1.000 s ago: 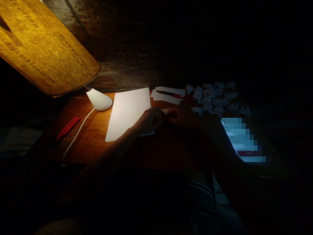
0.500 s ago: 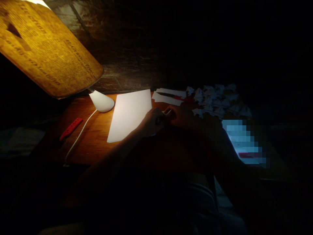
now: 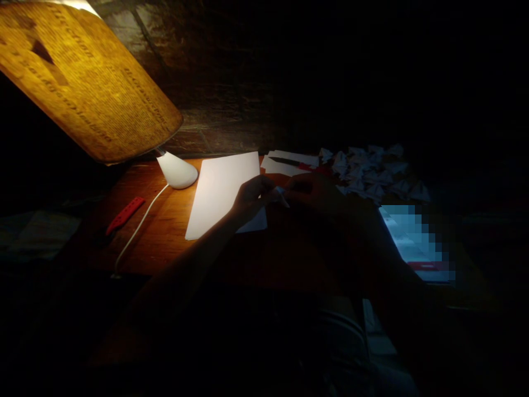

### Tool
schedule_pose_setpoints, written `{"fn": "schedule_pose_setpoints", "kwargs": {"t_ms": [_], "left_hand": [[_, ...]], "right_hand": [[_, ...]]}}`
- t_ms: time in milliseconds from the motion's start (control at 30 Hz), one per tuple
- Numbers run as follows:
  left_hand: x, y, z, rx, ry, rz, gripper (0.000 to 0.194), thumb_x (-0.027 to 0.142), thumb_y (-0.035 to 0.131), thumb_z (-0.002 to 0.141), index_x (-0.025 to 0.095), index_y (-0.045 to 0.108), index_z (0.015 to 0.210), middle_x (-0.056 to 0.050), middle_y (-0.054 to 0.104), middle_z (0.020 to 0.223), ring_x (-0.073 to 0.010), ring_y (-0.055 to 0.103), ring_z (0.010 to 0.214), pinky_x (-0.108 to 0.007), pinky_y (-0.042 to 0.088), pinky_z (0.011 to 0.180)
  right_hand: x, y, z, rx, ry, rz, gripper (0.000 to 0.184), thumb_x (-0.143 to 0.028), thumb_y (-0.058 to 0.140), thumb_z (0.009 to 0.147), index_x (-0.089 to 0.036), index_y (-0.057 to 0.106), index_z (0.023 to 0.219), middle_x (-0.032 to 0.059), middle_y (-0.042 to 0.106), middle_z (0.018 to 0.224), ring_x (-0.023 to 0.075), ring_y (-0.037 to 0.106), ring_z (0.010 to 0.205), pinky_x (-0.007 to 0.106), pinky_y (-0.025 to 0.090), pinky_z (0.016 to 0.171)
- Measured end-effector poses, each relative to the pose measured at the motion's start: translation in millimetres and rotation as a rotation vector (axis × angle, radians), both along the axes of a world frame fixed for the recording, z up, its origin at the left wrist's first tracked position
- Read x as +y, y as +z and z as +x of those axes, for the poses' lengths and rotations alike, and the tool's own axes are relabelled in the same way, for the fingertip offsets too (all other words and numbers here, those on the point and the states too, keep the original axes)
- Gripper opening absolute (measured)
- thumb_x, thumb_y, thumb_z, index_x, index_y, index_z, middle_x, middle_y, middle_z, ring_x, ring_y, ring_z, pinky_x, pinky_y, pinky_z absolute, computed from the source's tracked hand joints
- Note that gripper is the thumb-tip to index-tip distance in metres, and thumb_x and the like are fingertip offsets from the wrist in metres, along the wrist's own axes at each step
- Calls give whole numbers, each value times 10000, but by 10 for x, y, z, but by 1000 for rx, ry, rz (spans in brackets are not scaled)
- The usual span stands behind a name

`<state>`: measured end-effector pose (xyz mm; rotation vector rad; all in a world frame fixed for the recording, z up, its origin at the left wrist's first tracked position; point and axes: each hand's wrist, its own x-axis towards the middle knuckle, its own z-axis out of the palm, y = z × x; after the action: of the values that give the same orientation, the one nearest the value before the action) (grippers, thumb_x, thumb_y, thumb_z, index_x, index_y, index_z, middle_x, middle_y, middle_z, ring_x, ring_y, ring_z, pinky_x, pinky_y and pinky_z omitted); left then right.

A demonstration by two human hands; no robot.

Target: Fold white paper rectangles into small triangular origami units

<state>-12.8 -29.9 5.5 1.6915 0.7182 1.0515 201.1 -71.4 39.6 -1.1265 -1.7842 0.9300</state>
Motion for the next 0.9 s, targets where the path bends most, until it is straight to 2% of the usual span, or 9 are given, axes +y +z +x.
{"fn": "schedule_pose_setpoints", "kwargs": {"t_ms": [167,300,500,733,900], "left_hand": [[-22,17,-8,68,-22,-1,179,356,779,875,192,716,907,-49,752,828,-160,707,764,-314,570,730],[-15,34,-20,120,-19,29,226,402,786,869,186,720,864,-45,735,794,-157,696,749,-297,564,704],[-2,34,-31,100,1,61,182,381,778,880,208,731,853,-38,714,799,-152,675,749,-303,552,704],[-27,49,-23,95,-75,-5,190,381,774,891,201,721,860,-31,722,814,-140,699,763,-283,560,716],[-34,59,-11,76,-78,-18,193,372,792,868,201,706,846,-23,714,799,-146,696,761,-292,567,721]], "right_hand": [[-2,-33,-25,27,29,-28,190,-381,781,783,-193,754,769,38,746,774,188,645,721,318,471,682],[-7,-33,-31,25,28,-46,188,-364,801,746,-186,743,741,30,738,756,178,643,713,309,469,678],[-22,42,-8,54,72,-89,216,-393,734,814,-186,775,766,31,751,756,165,641,691,308,473,681],[11,-61,-18,34,20,-87,219,-405,817,746,-195,756,740,39,761,761,181,660,708,312,494,674],[6,-58,-37,41,18,-110,161,-338,811,744,-193,742,755,47,766,798,190,678,744,323,515,711]]}}
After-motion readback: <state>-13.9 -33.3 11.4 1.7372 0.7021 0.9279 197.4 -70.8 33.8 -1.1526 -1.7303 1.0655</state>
